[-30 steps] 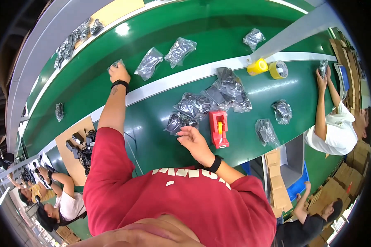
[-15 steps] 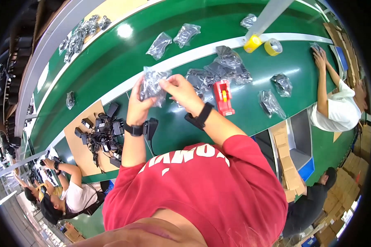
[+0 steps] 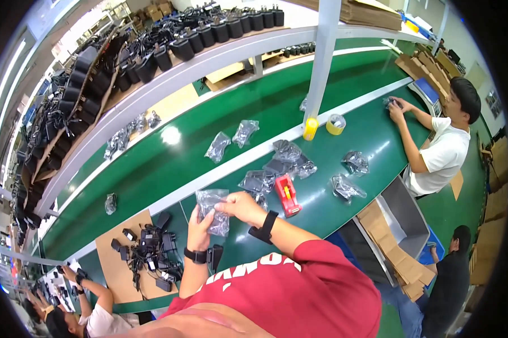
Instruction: Inspecting small electronic components packaged in plastic bags at a production line station and sorting them into bins.
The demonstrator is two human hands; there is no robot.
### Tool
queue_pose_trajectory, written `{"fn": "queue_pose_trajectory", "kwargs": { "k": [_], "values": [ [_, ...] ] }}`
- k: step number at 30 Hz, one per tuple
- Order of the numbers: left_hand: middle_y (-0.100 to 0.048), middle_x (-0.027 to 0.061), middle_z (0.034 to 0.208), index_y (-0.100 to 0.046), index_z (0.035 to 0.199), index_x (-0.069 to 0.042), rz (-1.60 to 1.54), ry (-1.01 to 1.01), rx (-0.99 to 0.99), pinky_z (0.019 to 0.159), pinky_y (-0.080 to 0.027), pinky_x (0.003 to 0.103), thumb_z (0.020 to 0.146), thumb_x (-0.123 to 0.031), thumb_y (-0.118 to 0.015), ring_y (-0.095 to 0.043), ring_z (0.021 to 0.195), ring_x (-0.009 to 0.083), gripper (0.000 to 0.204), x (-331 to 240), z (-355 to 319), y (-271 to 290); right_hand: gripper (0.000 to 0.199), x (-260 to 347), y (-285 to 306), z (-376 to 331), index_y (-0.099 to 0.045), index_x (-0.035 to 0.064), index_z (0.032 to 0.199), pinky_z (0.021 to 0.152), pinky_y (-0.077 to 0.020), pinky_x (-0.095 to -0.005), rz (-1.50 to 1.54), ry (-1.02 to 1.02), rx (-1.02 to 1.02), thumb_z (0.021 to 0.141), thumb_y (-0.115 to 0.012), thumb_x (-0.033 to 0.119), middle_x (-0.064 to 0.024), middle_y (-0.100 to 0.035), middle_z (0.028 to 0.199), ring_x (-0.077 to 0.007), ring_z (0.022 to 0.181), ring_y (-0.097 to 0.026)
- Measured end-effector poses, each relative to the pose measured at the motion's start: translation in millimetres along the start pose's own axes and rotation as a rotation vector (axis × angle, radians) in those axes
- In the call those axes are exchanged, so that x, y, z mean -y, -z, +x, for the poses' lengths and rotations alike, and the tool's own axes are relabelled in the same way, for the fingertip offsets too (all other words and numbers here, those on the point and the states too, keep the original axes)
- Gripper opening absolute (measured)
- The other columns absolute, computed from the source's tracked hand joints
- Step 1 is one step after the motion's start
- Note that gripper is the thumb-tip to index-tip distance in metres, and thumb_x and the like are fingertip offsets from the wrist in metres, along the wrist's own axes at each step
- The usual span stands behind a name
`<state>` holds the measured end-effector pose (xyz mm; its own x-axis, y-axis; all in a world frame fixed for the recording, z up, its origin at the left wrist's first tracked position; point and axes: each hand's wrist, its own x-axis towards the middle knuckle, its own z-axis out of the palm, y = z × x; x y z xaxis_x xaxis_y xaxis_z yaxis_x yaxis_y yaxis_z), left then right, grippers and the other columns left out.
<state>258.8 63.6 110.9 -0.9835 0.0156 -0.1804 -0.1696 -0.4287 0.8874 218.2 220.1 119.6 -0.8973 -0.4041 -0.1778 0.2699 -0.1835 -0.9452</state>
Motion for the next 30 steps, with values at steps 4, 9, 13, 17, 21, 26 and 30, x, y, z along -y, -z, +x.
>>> {"fn": "queue_pose_trajectory", "kwargs": {
  "k": [4, 9, 13, 17, 21, 26, 30],
  "values": [
    [-0.055, 0.0083, 0.099, -0.043, 0.11, 0.002, -0.194, 0.044, -0.049, 0.073, -0.047, 0.028, 0.077, 0.001, -0.055, -0.055, 0.084, 0.0147, 0.035, 2, -9, 5, 0.022, 2, 1, -9, -0.058, -0.0017, 0.078, 0.069, -0.0489, -0.0251, 0.281, -0.101, 0.091, 0.079, -0.062, 0.02, -0.006, -0.058, 0.084, -0.0101, 0.076, -0.055],
    [-0.055, 0.0081, 0.098, -0.043, 0.11, 0.003, -0.104, -0.076, -0.055, 0.074, -0.046, 0.026, 0.075, 0.003, -0.057, -0.055, 0.084, 0.014, 0.039, 3, -21, -1, 0.019, -1, -6, -17, -0.057, -0.0002, 0.085, 0.07, -0.049, -0.0259, 0.272, -0.127, 0.035, 0.079, -0.061, 0.017, -0.0068, -0.057, 0.087, -0.0113, 0.082, -0.055],
    [-0.054, 0.0084, 0.099, -0.042, 0.111, 0.004, 0.072, -0.116, -0.1, 0.075, -0.045, 0.025, 0.069, 0.002, -0.064, -0.055, 0.084, 0.0132, 0.047, 3, -27, -7, 0.016, -7, -8, -19, -0.053, 0.0035, 0.074, 0.065, -0.047, -0.0239, 0.07, 0.038, 0.123, 0.077, -0.063, 0.016, -0.0066, -0.058, 0.079, -0.0111, 0.073, -0.056],
    [-0.055, 0.0086, 0.099, -0.041, 0.111, 0.004, -0.03, -0.077, -0.087, 0.075, -0.045, 0.025, 0.068, 0.001, -0.066, -0.055, 0.085, 0.0133, 0.05, 2, -30, -3, 0.022, -10, -4, -19, -0.047, 0.0068, 0.066, 0.062, -0.0486, -0.0252, 0.206, -0.094, 0.029, 0.078, -0.063, 0.018, -0.0065, -0.058, 0.075, -0.0117, 0.067, -0.057],
    [-0.055, 0.0085, 0.098, -0.044, 0.11, 0.002, -0.038, -0.039, -0.087, 0.076, -0.046, 0.027, 0.071, -0.001, -0.062, -0.056, 0.085, 0.015, 0.043, 2, -32, 4, 0.023, -11, -3, -21, -0.046, 0.0077, 0.065, 0.062, -0.0523, -0.0286, 0.309, -0.162, 0.008, 0.079, -0.061, 0.019, -0.0074, -0.058, 0.075, -0.0148, 0.069, -0.06],
    [-0.056, 0.0086, 0.1, -0.045, 0.11, 0.0, -0.346, 0.06, 0.126, 0.078, -0.046, 0.031, 0.073, -0.008, -0.062, -0.056, 0.088, 0.018, 0.041, 6, -35, 10, 0.019, -14, -8, -22, -0.049, 0.004, 0.069, 0.061, -0.0521, -0.0279, 0.22, -0.093, 0.01, 0.079, -0.06, 0.016, -0.0081, -0.058, 0.075, -0.0141, 0.067, -0.059],
    [-0.053, 0.0084, 0.104, -0.039, 0.118, 0.0, -0.084, -0.001, -0.008, 0.079, -0.044, 0.029, 0.076, -0.007, -0.059, -0.054, 0.091, 0.0154, 0.046, 8, -38, 6, 0.016, -17, -8, -23, -0.051, 0.0039, 0.07, 0.06, -0.0509, -0.0259, 0.208, -0.101, -0.098, 0.079, -0.061, 0.014, -0.0067, -0.059, 0.073, -0.0121, 0.064, -0.058]
  ]
}}
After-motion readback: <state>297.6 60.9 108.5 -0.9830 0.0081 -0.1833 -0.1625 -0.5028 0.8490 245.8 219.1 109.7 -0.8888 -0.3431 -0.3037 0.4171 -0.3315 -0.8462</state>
